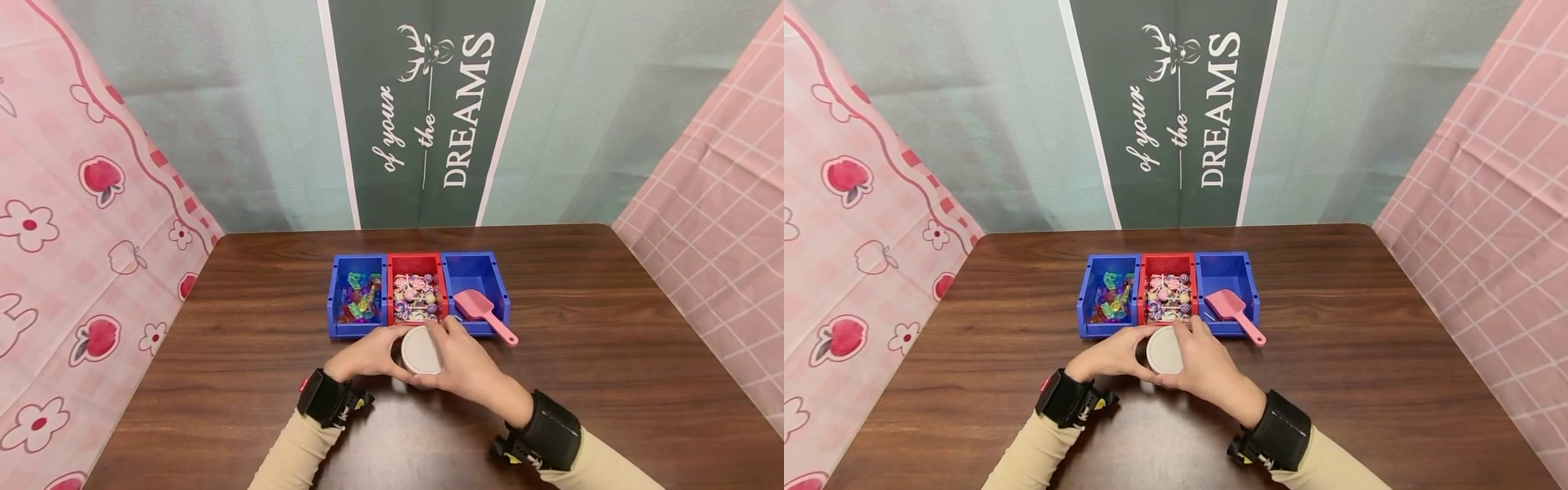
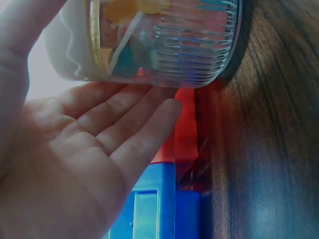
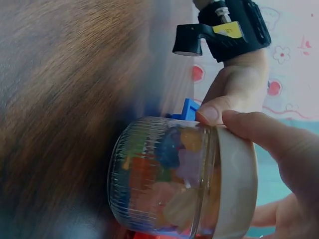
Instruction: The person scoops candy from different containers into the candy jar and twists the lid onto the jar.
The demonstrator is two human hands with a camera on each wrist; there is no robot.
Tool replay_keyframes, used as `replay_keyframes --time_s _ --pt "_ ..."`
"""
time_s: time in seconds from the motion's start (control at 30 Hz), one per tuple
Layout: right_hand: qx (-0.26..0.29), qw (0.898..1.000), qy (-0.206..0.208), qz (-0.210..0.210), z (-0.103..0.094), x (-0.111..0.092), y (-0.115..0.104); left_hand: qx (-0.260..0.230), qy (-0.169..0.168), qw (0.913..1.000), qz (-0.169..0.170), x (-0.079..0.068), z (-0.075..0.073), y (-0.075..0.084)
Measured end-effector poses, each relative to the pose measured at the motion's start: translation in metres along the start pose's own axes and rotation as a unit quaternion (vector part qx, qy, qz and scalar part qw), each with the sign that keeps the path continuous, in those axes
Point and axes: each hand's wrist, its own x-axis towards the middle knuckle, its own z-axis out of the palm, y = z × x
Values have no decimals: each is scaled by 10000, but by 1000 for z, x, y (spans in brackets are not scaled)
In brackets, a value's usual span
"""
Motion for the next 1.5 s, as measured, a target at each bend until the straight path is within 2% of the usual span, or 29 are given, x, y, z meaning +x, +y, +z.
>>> replay_keyframes --time_s 0.1,0.17,0.27,0.37,0.43,0.6,0.83,1.1,1.33,1.5 --pt "-408 9991 42 78 1 2 -2 27 -23 10000 -1 0 0 0" --pt "-552 9984 -51 -101 -1 4 -2 5 -20 10000 -13 1 0 0" --pt "-547 9954 -390 -687 -11 9 0 -7 9 10000 18 1 -1 0" --pt "-391 9869 -809 -1339 -22 13 3 -22 23 10000 56 1 -1 1" --pt "-311 9808 -1113 -1570 -29 16 4 -38 8 10000 53 1 -1 1" --pt "-244 9718 -1665 -1654 -39 21 3 -117 -21 9999 15 1 0 0" --pt "-224 9632 -1881 -1907 -45 26 3 -269 -57 9996 -25 1 0 1" --pt "-131 9630 -2057 -1739 -47 29 0 -334 -75 9994 -83 0 -1 2" --pt "-366 9703 -1809 -1565 -41 29 -3 -280 -42 9995 -131 -1 -1 2" --pt "-778 9823 -1445 -900 -34 30 -10 -156 -41 9998 -67 0 0 2"
